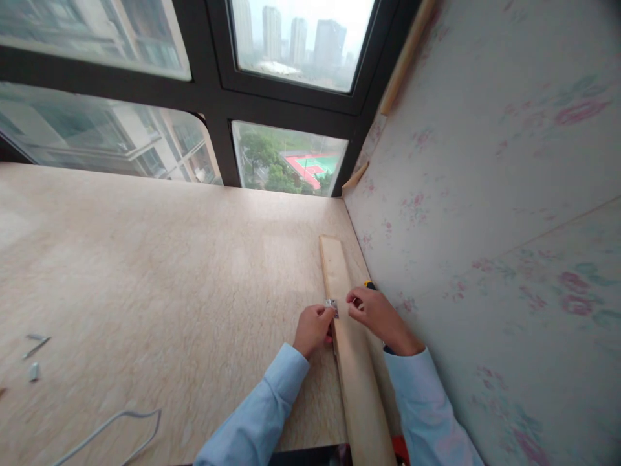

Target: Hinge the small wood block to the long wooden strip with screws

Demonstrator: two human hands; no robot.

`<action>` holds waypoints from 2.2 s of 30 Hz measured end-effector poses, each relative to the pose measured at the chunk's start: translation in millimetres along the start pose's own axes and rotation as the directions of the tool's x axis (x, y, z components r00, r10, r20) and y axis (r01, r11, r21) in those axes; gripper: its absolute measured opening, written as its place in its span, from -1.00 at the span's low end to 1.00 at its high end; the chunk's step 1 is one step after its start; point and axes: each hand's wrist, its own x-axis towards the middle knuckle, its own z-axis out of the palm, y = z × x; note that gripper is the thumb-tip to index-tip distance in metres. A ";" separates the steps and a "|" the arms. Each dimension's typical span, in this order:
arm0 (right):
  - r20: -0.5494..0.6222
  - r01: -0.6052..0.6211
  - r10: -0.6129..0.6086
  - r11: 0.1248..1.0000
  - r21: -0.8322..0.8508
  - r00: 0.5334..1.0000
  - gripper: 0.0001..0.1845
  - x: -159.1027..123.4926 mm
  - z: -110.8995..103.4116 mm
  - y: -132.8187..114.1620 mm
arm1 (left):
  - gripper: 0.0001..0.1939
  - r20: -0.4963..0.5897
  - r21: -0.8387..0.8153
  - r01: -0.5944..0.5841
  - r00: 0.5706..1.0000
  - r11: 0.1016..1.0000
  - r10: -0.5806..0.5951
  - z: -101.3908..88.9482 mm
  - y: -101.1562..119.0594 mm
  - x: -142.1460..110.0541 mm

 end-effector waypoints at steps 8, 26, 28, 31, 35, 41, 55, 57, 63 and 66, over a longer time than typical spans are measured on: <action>-0.366 -0.231 0.186 0.969 -0.084 0.912 -0.61 -27.1 28.3 36.6 | -0.74 0.017 -0.081 -0.008 1.000 0.997 0.009 -2.7 -5.0 -2.0; -0.182 -0.229 0.451 0.712 0.664 0.874 -0.57 -35.0 31.7 32.5 | -0.85 0.076 -0.129 0.056 0.996 0.990 -0.046 -19.6 1.0 -12.2; -0.138 -0.130 0.408 0.564 0.816 0.902 -0.49 -39.7 21.1 26.5 | -0.85 0.071 -0.122 0.058 0.996 0.991 -0.049 -20.0 1.3 -11.9; -0.112 0.029 0.376 0.220 0.975 0.920 -0.53 -45.3 7.2 12.1 | -0.82 0.039 -0.100 0.038 0.999 0.994 -0.035 -18.4 -1.1 -10.5; -0.157 0.111 0.346 0.148 0.983 0.925 -0.57 -47.9 -0.1 -12.2 | -0.75 0.026 -0.095 0.005 1.000 0.995 -0.002 -16.1 -4.9 -8.7; -0.369 0.237 0.427 0.330 0.914 0.826 -0.66 -47.2 9.8 -38.3 | -0.76 0.023 -0.078 0.004 1.000 0.997 -0.002 -14.9 -3.1 -9.8; -0.504 0.323 0.415 0.433 0.842 0.757 -0.65 -31.1 42.5 -41.0 | -0.74 0.013 -0.078 -0.016 1.000 0.997 0.017 -14.2 -8.4 -6.8; -0.504 0.319 0.411 0.439 0.840 0.760 -0.66 -31.7 43.2 -38.8 | -0.74 0.008 -0.082 -0.016 1.000 0.996 0.017 -13.9 -7.9 -7.3; -0.463 0.257 0.386 0.477 0.841 0.798 -0.64 -40.4 41.7 -41.9 | -0.74 -0.002 -0.071 -0.008 1.000 0.997 0.008 -13.8 -6.2 -8.6; -0.466 0.256 0.336 0.512 0.820 0.818 -0.65 -44.5 41.6 -45.5 | -0.77 0.005 -0.073 -0.013 1.000 0.997 0.013 -13.8 -4.7 -9.9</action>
